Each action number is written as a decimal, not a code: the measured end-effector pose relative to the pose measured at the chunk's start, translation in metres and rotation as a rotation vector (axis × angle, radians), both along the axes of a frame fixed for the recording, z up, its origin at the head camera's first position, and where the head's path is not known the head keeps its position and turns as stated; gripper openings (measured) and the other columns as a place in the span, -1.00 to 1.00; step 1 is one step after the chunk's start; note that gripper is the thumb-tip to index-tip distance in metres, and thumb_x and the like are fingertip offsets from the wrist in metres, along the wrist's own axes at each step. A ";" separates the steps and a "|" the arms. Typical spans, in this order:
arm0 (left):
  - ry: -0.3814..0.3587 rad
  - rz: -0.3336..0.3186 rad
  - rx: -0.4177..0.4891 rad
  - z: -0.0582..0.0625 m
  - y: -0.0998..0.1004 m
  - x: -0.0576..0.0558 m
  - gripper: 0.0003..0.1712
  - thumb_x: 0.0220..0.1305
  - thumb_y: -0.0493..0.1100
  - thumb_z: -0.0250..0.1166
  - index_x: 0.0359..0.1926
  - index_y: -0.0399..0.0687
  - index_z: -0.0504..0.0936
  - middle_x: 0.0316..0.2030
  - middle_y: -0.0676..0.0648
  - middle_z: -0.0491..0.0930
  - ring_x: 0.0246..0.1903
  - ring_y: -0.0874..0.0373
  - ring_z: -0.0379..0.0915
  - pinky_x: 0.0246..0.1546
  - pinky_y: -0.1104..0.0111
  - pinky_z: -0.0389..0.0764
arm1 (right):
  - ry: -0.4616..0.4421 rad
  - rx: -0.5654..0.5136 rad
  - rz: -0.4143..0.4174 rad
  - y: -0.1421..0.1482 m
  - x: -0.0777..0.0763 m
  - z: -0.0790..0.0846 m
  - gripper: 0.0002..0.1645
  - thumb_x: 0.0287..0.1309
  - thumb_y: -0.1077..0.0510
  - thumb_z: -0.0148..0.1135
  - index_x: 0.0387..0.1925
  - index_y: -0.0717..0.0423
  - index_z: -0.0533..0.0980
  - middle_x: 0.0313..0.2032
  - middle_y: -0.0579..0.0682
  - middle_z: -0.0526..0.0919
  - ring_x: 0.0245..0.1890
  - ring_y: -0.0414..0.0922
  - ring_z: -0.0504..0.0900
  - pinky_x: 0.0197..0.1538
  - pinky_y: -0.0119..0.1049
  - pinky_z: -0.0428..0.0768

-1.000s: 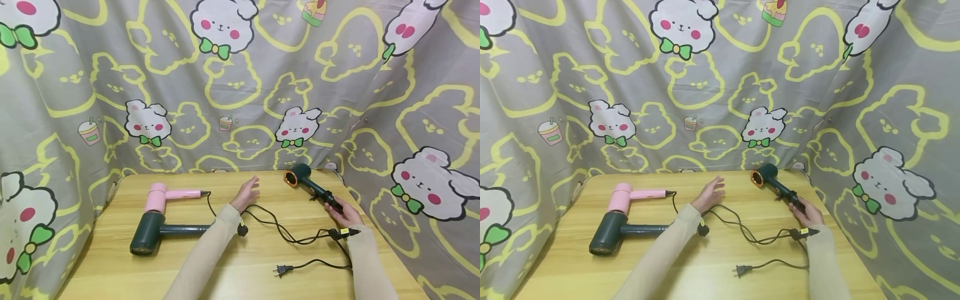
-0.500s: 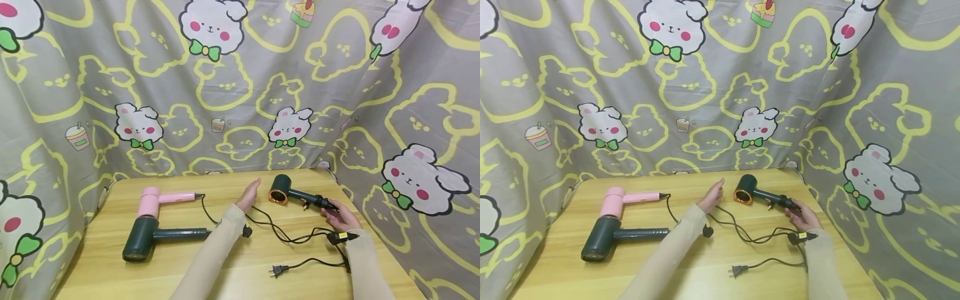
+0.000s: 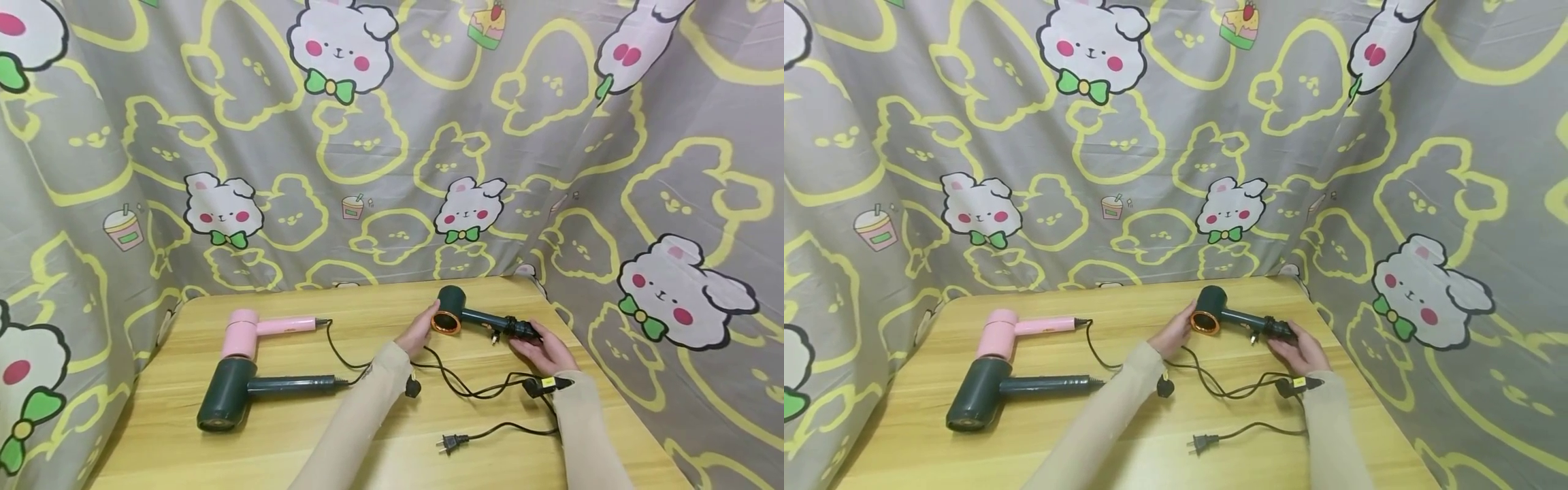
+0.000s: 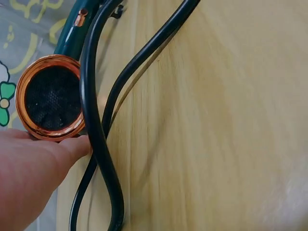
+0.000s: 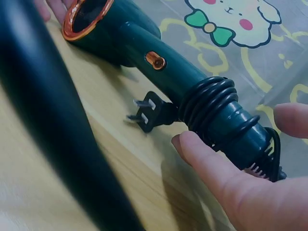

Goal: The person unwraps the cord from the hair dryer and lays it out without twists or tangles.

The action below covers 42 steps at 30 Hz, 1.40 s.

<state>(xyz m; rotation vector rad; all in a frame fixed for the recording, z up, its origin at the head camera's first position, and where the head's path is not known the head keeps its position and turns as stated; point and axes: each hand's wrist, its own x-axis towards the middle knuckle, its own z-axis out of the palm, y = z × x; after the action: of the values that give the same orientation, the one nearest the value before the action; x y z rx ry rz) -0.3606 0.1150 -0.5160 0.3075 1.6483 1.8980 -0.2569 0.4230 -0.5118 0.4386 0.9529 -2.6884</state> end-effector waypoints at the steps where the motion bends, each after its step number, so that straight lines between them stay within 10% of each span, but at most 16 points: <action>1: 0.005 0.004 0.002 0.000 -0.001 0.001 -0.14 0.60 0.34 -0.15 0.68 0.09 -0.11 0.69 -0.13 -0.35 0.66 -0.18 -0.52 0.61 -0.18 -0.26 | 0.001 -0.004 0.002 -0.002 -0.001 0.000 -0.28 0.56 -0.02 -0.05 0.54 -0.22 -0.13 -0.05 0.21 0.69 0.06 0.05 0.69 0.61 -0.24 0.05; 9: -0.005 0.031 0.031 0.002 -0.011 0.004 -0.16 0.58 0.33 -0.08 0.67 0.14 -0.04 0.68 -0.18 -0.23 0.63 -0.33 -0.32 0.60 -0.19 -0.21 | 0.031 -0.040 0.024 -0.011 0.000 0.005 -0.73 0.59 0.03 -0.10 0.10 0.08 0.39 -0.04 0.22 0.69 0.04 0.06 0.71 0.57 -0.22 0.20; 11: -0.012 0.035 0.041 0.003 -0.014 0.002 -0.16 0.58 0.32 -0.07 0.67 0.12 -0.03 0.67 -0.22 -0.18 0.43 -0.36 0.24 0.59 -0.11 -0.02 | 0.046 -0.046 0.039 -0.013 0.000 0.006 -0.74 0.60 0.04 -0.10 0.08 0.10 0.39 -0.03 0.23 0.68 0.04 0.08 0.71 0.55 -0.23 0.24; 14: -0.032 0.042 0.066 0.005 -0.022 0.001 -0.14 0.58 0.30 -0.05 0.67 0.06 -0.05 0.66 -0.27 -0.19 0.39 -0.39 0.30 0.58 -0.07 0.06 | 0.070 -0.052 0.065 -0.019 -0.002 0.009 -0.75 0.61 0.06 -0.11 0.07 0.12 0.36 -0.01 0.26 0.67 0.05 0.12 0.72 0.52 -0.22 0.31; 16: -0.038 0.054 0.078 0.007 -0.028 0.001 -0.13 0.59 0.29 -0.05 0.67 0.01 -0.06 0.65 -0.33 -0.21 0.38 -0.42 0.29 0.57 -0.05 0.09 | 0.088 -0.052 0.090 -0.024 -0.005 0.012 -0.73 0.62 0.05 -0.13 0.08 0.16 0.34 0.00 0.29 0.67 0.05 0.14 0.73 0.50 -0.22 0.34; 18: -0.039 0.066 0.091 0.009 -0.035 0.001 -0.12 0.59 0.28 -0.04 0.67 -0.03 -0.07 0.65 -0.36 -0.27 0.56 -0.50 -0.18 0.59 -0.14 -0.04 | 0.104 -0.041 0.103 -0.029 -0.008 0.016 -0.71 0.62 0.05 -0.14 0.09 0.18 0.35 0.00 0.31 0.67 0.05 0.16 0.74 0.48 -0.20 0.38; 29: 0.034 0.115 0.108 0.021 -0.080 0.009 -0.07 0.60 0.26 -0.06 0.67 -0.16 -0.16 0.65 -0.32 -0.31 0.54 -0.55 -0.16 0.59 -0.15 -0.03 | 0.175 0.109 0.123 -0.073 -0.025 0.033 -0.33 0.65 0.05 -0.18 0.57 0.14 -0.13 0.01 0.22 0.66 0.11 0.10 0.72 0.52 -0.18 0.28; 36: 0.081 0.160 0.103 0.026 -0.115 0.013 -0.07 0.62 0.23 -0.07 0.67 -0.18 -0.23 0.66 -0.29 -0.40 0.55 -0.56 -0.20 0.60 -0.14 -0.05 | 0.160 0.154 0.081 -0.107 -0.037 0.039 -0.54 0.62 0.08 -0.08 0.37 0.17 0.18 0.02 0.20 0.63 0.17 0.15 0.69 0.50 -0.12 0.26; 42: 0.092 0.213 0.110 0.031 -0.143 0.021 -0.03 0.60 0.23 -0.05 0.66 -0.22 -0.26 0.65 -0.31 -0.40 0.54 -0.57 -0.20 0.59 -0.15 -0.05 | 0.179 0.255 0.053 -0.137 -0.046 0.041 -0.36 0.61 0.11 -0.06 0.52 0.25 0.05 0.09 0.16 0.51 0.14 0.08 0.71 0.46 -0.11 0.32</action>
<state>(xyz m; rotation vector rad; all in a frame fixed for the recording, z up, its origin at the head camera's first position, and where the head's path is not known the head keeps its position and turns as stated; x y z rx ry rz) -0.3399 -0.0278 -0.4845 0.2766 1.6964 2.1669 -0.3030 0.2861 -0.4707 0.2188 1.3470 -2.6010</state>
